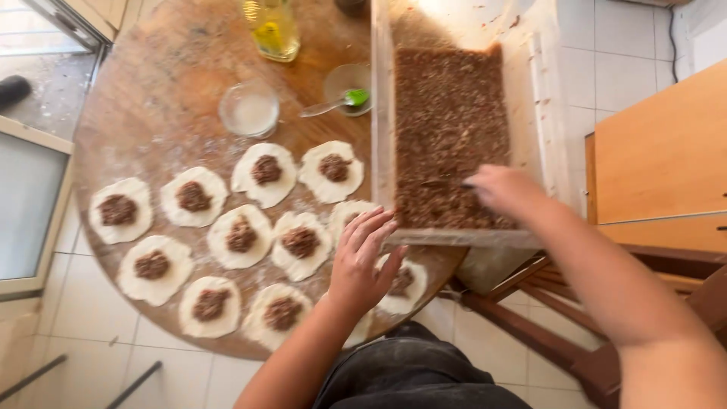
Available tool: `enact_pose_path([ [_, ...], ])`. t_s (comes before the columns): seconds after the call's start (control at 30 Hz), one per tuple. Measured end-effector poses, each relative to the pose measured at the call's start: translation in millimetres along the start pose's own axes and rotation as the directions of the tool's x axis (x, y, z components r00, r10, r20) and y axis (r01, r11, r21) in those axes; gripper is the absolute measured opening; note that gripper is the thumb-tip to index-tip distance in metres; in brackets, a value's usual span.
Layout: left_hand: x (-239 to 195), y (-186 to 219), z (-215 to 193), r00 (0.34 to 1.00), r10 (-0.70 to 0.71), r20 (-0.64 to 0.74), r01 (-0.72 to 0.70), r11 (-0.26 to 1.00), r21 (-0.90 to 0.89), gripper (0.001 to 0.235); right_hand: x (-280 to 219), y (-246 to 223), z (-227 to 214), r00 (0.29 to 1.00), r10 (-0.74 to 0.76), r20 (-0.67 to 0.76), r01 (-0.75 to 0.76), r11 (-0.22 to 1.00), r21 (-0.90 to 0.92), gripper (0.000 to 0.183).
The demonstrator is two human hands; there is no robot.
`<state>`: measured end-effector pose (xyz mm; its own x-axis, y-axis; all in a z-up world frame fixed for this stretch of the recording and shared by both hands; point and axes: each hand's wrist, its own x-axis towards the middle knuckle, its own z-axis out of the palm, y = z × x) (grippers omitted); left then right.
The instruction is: Scoop meat filling onto circular pieces of dough and press them down on a wooden table.
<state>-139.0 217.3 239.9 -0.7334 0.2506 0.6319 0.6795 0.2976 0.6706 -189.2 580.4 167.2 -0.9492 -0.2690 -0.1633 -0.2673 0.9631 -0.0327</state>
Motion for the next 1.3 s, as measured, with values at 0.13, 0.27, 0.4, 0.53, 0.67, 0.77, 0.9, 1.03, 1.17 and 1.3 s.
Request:
enact_pose_path([
  [0.13, -16.8, -13.7, 54.2, 0.997, -0.073, -0.019, 0.072, 0.997, -0.017, 0.035, 26.5, 3.9, 44.8, 0.984, -0.171, -0.050, 0.172, 0.985, 0.001, 0.018],
  [0.27, -11.7, -11.3, 70.0, 0.995, -0.061, -0.078, 0.065, 0.996, 0.054, 0.031, 37.1, -12.5, 31.1, 0.900, -0.435, -0.022, 0.435, 0.896, 0.087, 0.016],
  [0.4, -7.8, -0.3, 72.9, 0.992, -0.049, -0.117, 0.064, 0.990, 0.126, 0.029, 23.7, 2.3, 25.5, 0.824, -0.566, 0.043, 0.540, 0.805, 0.248, 0.024],
  [0.53, -16.6, -5.9, 84.9, 0.981, -0.050, -0.185, 0.088, 0.976, 0.201, 0.027, 3.8, -2.7, -14.9, 0.818, -0.569, 0.088, 0.526, 0.801, 0.286, 0.024],
  [0.67, -19.2, -19.2, 89.2, 0.981, -0.021, -0.192, 0.073, 0.960, 0.269, 0.026, -11.8, -8.7, -42.1, 0.900, -0.381, 0.211, 0.362, 0.924, 0.123, 0.026],
  [0.77, -27.8, -28.4, 101.1, 0.985, -0.025, -0.169, 0.067, 0.966, 0.251, 0.025, -41.0, -21.9, -61.2, 0.923, -0.349, 0.161, 0.350, 0.936, 0.021, 0.024],
  [0.9, -21.3, -19.2, 93.8, 0.991, -0.034, -0.132, 0.071, 0.954, 0.291, 0.024, -57.0, -28.2, -59.7, 0.901, -0.432, -0.033, 0.428, 0.900, -0.086, 0.018],
  [1.03, -9.0, -2.0, 80.2, 0.993, -0.053, -0.101, 0.079, 0.959, 0.271, 0.028, -64.8, -32.7, -66.2, 0.883, -0.461, -0.086, 0.444, 0.881, -0.163, 0.013],
  [1.17, -2.0, 11.2, 69.2, 0.993, -0.085, -0.087, 0.106, 0.959, 0.264, 0.033, -70.7, -30.7, -68.0, 0.877, -0.473, -0.087, 0.468, 0.881, -0.073, 0.024],
  [1.3, -2.1, 13.0, 68.3, 0.991, -0.110, -0.081, 0.127, 0.958, 0.257, 0.032, -72.5, -28.2, -74.9, 0.880, -0.461, -0.118, 0.461, 0.887, -0.029, 0.024],
])
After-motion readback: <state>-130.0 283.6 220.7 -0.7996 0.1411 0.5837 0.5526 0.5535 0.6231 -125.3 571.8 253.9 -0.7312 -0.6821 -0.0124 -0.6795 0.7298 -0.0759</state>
